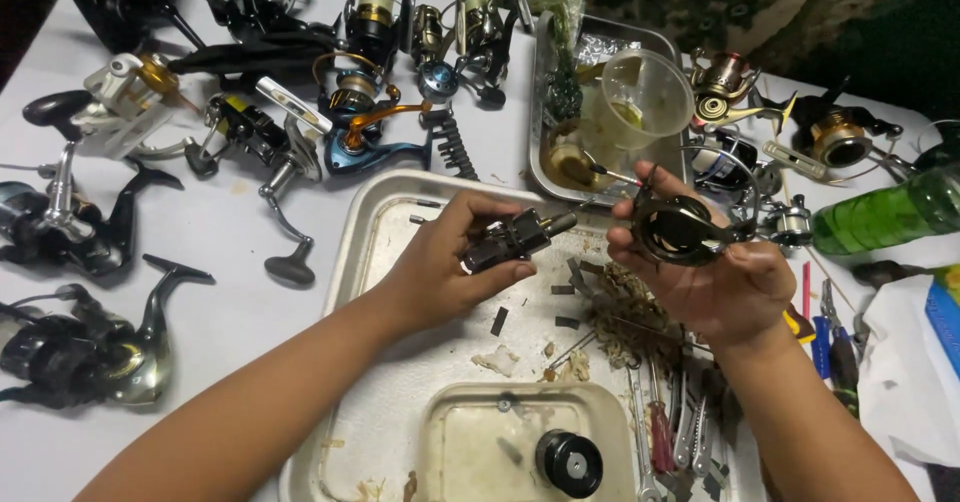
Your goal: The person is disassembling, cleaning, and reassembling a fishing reel using a screwdriver and tweezers on a workbench.
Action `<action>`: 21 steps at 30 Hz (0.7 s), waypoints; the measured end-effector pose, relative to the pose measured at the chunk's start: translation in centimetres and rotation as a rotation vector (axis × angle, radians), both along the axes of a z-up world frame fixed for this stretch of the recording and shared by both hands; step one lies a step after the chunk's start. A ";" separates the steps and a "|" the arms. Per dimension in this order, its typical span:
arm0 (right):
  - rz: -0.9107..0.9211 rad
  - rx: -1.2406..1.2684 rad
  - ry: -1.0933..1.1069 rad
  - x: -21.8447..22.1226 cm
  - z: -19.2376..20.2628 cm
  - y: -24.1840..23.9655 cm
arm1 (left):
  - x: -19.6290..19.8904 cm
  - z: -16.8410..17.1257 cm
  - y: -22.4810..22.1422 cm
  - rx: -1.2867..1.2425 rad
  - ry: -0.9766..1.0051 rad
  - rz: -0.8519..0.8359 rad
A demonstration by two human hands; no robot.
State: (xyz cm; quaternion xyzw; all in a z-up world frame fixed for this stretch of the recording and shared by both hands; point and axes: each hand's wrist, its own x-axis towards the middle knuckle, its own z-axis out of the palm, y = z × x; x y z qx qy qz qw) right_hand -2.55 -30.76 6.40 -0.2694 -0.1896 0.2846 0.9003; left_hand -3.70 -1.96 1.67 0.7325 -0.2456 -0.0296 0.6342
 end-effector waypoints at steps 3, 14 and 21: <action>-0.065 -0.101 -0.041 0.1 -0.3 -0.2 | 0.1 -0.2 0.0 0.048 0.035 -0.030; -0.316 -0.470 -0.172 -0.3 -1.6 0.4 | 0.0 0.0 -0.3 0.211 0.088 -0.217; -0.181 -0.332 -0.090 0.1 -2.9 -0.1 | -0.8 -0.3 -0.7 0.141 -0.454 -0.045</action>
